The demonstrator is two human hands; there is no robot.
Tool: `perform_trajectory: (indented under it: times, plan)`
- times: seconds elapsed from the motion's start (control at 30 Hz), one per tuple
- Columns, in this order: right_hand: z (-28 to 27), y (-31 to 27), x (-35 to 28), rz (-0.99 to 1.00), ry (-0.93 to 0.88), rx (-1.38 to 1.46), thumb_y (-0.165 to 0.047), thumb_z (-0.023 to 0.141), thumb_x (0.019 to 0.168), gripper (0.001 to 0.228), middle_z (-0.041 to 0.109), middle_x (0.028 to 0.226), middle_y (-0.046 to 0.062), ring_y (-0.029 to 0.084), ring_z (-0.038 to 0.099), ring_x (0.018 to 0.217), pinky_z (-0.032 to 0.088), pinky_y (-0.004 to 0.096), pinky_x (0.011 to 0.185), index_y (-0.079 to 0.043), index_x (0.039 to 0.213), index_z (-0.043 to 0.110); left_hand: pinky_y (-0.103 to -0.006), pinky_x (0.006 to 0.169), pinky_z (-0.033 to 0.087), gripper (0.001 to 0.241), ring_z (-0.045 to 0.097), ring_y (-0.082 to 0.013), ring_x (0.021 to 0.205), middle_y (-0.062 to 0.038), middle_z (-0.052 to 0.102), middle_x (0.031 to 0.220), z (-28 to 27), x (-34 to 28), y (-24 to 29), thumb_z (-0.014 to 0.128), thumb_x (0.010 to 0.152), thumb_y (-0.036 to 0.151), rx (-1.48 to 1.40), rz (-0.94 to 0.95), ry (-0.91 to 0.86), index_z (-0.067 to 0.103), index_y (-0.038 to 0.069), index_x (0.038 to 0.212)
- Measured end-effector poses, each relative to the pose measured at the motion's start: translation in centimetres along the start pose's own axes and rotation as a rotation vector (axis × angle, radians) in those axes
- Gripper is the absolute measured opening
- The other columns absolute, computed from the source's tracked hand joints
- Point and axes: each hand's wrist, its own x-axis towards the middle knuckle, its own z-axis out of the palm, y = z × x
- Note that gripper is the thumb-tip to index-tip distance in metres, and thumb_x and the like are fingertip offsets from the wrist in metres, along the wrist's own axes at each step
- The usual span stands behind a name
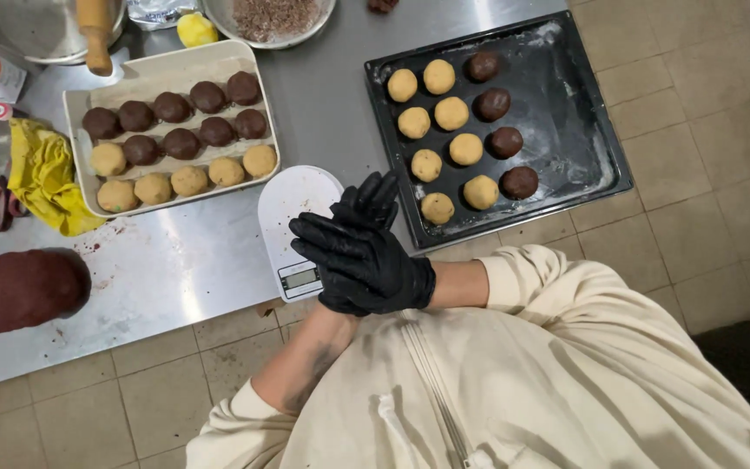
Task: Rolling portions of cookie dough into uniform balls and placing them onto baking trays.
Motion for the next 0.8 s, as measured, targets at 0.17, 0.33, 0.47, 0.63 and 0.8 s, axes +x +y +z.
perform_trajectory:
  times: [0.17,0.33,0.47,0.63,0.8]
  plan:
    - [11.7,1.5,4.9,-0.659,1.513,2.635,-0.036,0.043,0.109,0.056,0.032,0.169,0.012,0.031,0.029,0.159,0.013,0.062,0.128,-0.012,0.159,0.043,-0.0428,0.125,0.030,0.054,0.036,-0.0303,0.151,-0.017,0.037,0.164,-0.3,-0.6,0.0,0.033,0.115,0.032,-0.044,-0.011,0.108,0.035,0.004,0.161]
    - [10.0,-0.3,4.8,-0.591,1.547,2.679,-0.028,0.042,0.110,0.051,0.037,0.169,0.011,0.029,0.032,0.161,0.014,0.063,0.131,-0.012,0.159,0.044,-0.0396,0.120,0.038,0.050,0.041,-0.0286,0.146,-0.014,0.041,0.160,2.7,-1.7,1.4,0.035,0.113,0.021,-0.004,0.139,0.215,0.034,0.009,0.161]
    - [9.7,-0.6,3.1,-0.768,1.615,2.810,-0.029,0.040,0.113,0.051,0.035,0.171,0.012,0.036,0.027,0.163,0.023,0.057,0.133,-0.011,0.161,0.042,-0.0383,0.120,0.038,0.051,0.042,-0.0272,0.147,-0.013,0.040,0.161,3.0,-1.3,0.7,0.035,0.112,0.022,-0.078,0.203,0.153,0.031,0.010,0.161]
    - [11.0,1.2,2.2,-0.782,1.733,2.535,-0.035,0.047,0.097,0.062,0.038,0.165,0.012,0.033,0.033,0.155,0.015,0.061,0.125,-0.011,0.155,0.047,-0.0370,0.122,0.035,0.054,0.040,-0.0254,0.149,-0.013,0.035,0.165,-3.5,-0.9,-5.7,0.035,0.111,0.024,-0.078,0.219,0.132,0.027,0.009,0.162]
    - [10.1,0.2,4.4,-0.714,1.759,2.526,-0.028,0.044,0.103,0.059,0.035,0.168,0.015,0.036,0.030,0.159,0.013,0.062,0.129,-0.008,0.159,0.043,-0.0360,0.123,0.033,0.057,0.038,-0.0239,0.151,-0.013,0.032,0.168,-3.9,-1.6,-3.5,0.034,0.110,0.025,-0.083,0.246,0.113,0.024,0.009,0.163]
